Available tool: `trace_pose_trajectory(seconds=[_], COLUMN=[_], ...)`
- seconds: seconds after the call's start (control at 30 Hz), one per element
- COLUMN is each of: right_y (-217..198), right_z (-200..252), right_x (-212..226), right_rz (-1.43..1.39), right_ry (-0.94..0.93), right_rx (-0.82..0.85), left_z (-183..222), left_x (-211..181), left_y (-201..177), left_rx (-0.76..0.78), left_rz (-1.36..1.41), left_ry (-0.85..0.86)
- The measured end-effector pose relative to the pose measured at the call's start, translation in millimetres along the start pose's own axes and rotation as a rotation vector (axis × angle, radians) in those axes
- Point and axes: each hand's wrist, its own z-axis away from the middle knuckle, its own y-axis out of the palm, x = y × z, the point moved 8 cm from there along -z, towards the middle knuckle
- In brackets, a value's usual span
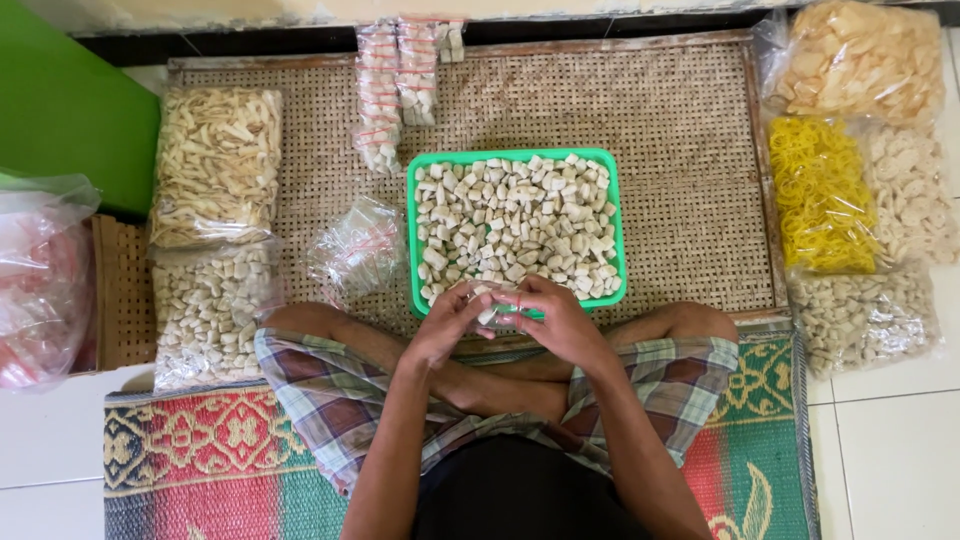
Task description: The person sits cross-legged on a mat and repeatedly picks small white food items from a green tray, places them into small clear plastic bags, and sets the filled bags aside. The process is repeated continuously with items from the tray.
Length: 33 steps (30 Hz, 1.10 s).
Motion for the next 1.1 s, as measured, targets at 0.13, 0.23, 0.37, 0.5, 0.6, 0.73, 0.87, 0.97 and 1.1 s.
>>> trace_pose_trajectory(seconds=[0.13,0.23,0.37,0.5,0.6,0.73,0.87,0.97,1.1], right_y=[2.2,-5.9,-7.1,15.6,14.5,17.6,11.4,-15.7,-38.7], right_z=[-17.5,-37.6,-78.8,-108.2,-111.8,-114.5,-108.5,-91.1,-38.4], right_x=[-15.4,-70.3,-78.0,-99.2,-112.0,-131.4,-120.1,-96.9,-44.0], right_rz=[-0.076,-0.147,0.482,0.898,0.86,0.895,0.714,0.152,-0.415], right_ry=[-0.021,0.125,0.126,0.031,-0.068,-0.091,-0.1,0.079,0.384], right_rx=[0.017,-0.131,-0.161,0.042,-0.005,-0.006,-0.09,-0.272,-0.393], left_z=[-9.9,-15.0,-21.5,-22.7,-21.2,-21.5,-23.7,-33.0,-38.5], left_x=[9.7,10.2,7.2,-11.3,-19.7,-28.0,-19.0,-10.8,-0.8], left_y=[-27.6,-46.0,-59.2,-55.4,-51.6,-50.6,-53.0,-55.3,-46.2], left_rx=[-0.078,-0.175,-0.223,-0.207,-0.179,-0.184,-0.233,-0.233,-0.186], left_rz=[0.002,0.189,0.298,0.425,0.466,0.431,0.445,0.408,0.36], left_ry=[0.021,0.048,0.101,0.164,0.151,0.158,0.16,0.193,0.208])
